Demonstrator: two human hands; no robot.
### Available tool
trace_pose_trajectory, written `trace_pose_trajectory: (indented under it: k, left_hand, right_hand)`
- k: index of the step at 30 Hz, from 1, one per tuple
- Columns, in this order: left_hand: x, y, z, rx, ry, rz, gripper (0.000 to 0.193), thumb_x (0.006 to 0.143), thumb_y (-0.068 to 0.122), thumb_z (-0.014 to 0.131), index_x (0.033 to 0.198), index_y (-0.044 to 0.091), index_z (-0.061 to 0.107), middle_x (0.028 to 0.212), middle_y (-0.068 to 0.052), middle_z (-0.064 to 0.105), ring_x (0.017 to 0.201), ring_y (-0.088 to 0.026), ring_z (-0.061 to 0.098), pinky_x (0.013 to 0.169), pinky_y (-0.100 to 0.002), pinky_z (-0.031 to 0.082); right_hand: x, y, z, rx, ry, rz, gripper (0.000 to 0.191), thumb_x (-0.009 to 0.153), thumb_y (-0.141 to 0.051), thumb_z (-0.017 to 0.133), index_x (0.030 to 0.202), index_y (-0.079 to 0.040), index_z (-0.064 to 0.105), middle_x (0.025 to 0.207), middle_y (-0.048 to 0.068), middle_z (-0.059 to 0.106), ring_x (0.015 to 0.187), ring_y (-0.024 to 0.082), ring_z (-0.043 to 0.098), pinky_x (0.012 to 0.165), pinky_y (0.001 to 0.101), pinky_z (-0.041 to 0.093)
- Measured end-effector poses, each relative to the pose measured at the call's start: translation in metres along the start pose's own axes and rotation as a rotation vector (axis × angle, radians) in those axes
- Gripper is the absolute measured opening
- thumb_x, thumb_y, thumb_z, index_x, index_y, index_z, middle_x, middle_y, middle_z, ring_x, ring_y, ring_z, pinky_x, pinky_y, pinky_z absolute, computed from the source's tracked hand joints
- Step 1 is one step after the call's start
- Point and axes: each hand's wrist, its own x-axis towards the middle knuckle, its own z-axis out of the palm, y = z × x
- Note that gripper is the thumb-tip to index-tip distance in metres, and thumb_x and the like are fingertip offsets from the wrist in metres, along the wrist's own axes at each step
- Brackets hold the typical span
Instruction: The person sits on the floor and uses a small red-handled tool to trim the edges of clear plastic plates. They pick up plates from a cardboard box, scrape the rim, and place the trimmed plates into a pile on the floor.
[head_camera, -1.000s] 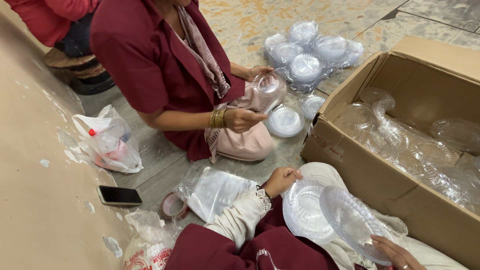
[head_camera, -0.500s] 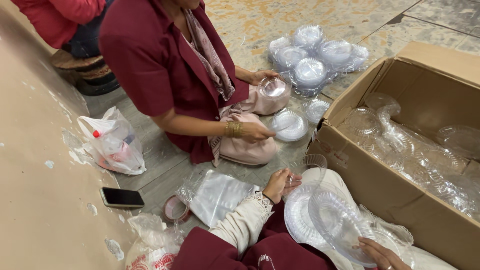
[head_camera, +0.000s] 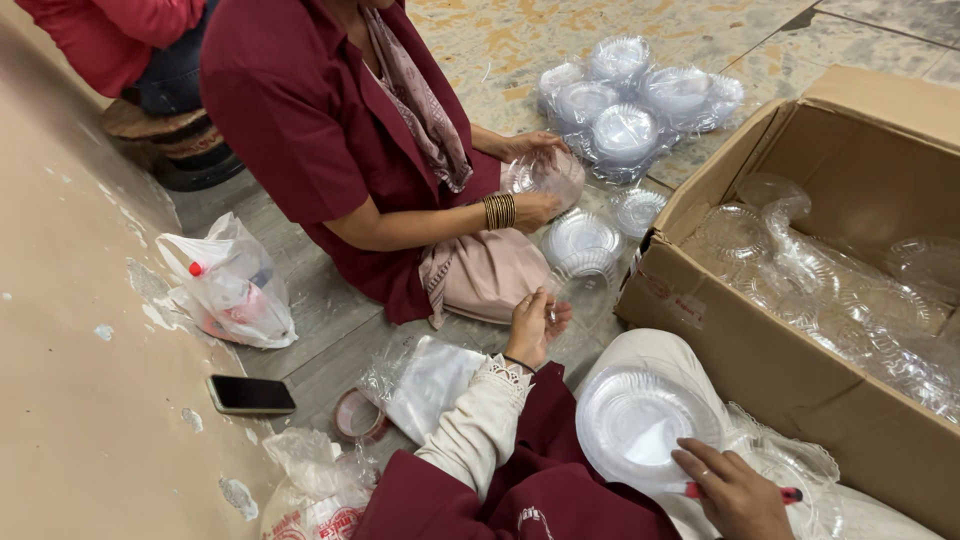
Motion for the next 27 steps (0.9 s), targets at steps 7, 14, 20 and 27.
trace_pose_trajectory:
  k: [7,14,20,27]
  left_hand:
    - [-0.017,0.009,0.02,0.114,-0.113,0.048,0.029,0.107,0.036,0.054,0.103,0.009,0.062,0.086,-0.01,0.074,0.066,-0.015,0.068,0.057,-0.027,0.053]
    - [-0.026,0.009,0.029,0.22,-0.163,0.05,0.03,0.108,0.035,0.052,0.109,0.007,0.063,0.088,-0.012,0.074,0.068,-0.015,0.067,0.061,-0.027,0.054]
    - [-0.012,-0.016,0.014,0.049,-0.307,-0.123,0.032,0.112,0.031,0.045,0.107,0.004,0.063,0.11,-0.012,0.072,0.092,-0.016,0.07,0.081,-0.029,0.059]
    - [-0.011,-0.047,0.015,-0.052,-0.468,-0.288,0.032,0.111,0.028,0.046,0.105,0.003,0.064,0.116,-0.013,0.07,0.103,-0.021,0.064,0.091,-0.033,0.056]
  right_hand:
    - [-0.006,0.008,0.017,0.025,-0.283,0.22,0.067,0.064,-0.001,0.07,0.124,-0.031,0.072,0.144,-0.015,0.06,0.105,0.016,0.073,0.075,0.0315,0.063]
    - [0.001,0.003,0.001,0.074,-0.453,0.45,0.055,0.072,-0.005,0.072,0.119,-0.032,0.074,0.14,-0.022,0.061,0.094,0.009,0.079,0.08,0.0274,0.06]
    - [0.009,-0.011,-0.026,0.249,-0.122,0.681,0.035,0.086,-0.021,0.083,0.119,-0.01,0.078,0.129,0.005,0.075,0.066,0.031,0.067,0.058,0.0374,0.062]
    - [0.01,0.013,-0.005,0.212,0.019,0.8,0.067,0.074,-0.043,0.085,0.125,-0.003,0.068,0.112,0.022,0.074,0.099,0.026,0.075,0.083,0.0382,0.061]
